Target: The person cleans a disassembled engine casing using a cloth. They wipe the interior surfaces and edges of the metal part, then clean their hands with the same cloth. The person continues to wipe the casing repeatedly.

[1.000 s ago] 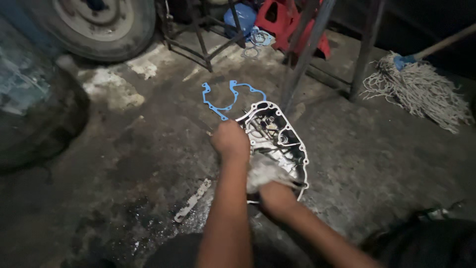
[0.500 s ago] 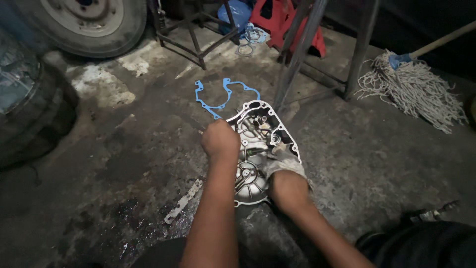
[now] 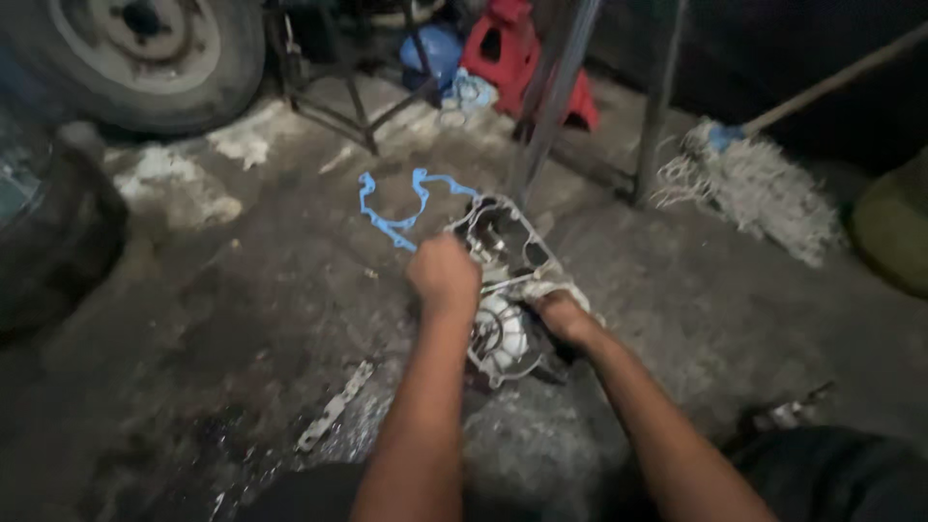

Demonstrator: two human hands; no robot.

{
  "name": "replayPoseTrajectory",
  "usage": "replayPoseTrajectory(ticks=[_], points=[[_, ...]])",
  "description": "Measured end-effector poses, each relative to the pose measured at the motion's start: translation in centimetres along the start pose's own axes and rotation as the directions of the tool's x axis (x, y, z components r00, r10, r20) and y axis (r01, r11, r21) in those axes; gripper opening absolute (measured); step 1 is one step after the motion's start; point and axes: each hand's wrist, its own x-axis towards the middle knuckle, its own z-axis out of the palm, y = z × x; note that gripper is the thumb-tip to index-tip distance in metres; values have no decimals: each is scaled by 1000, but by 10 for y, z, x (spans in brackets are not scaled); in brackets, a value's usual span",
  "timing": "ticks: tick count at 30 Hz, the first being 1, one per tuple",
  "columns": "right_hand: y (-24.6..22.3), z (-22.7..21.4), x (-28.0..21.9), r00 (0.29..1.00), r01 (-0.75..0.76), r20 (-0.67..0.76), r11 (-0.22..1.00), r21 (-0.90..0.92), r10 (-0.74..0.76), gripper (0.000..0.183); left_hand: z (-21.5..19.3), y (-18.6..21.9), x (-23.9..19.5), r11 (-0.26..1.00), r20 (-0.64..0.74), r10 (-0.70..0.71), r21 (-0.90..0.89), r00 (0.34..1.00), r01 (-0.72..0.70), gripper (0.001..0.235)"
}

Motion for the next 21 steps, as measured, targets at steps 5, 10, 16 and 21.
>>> replayPoseTrajectory(ticks=[5,10,16,21], points=[[-29,-4,-27,982,-118,-136,988,101,131,37,-12,-18,-1,999,121,-47,-21,992,50,17],[-68,25,-46,963,-266,-104,925,-272,247,32,-37,-33,-3,975,223,-220,42,950,216,21],[-70,40,-29,954,-213,-260,949,-231,151,32,-41,-12,-2,961,213,-267,136,940,242,23],[-63,17,-42,908,-235,-348,971,41,235,32,-48,-15,-8,951,193,-289,169,938,258,20]])
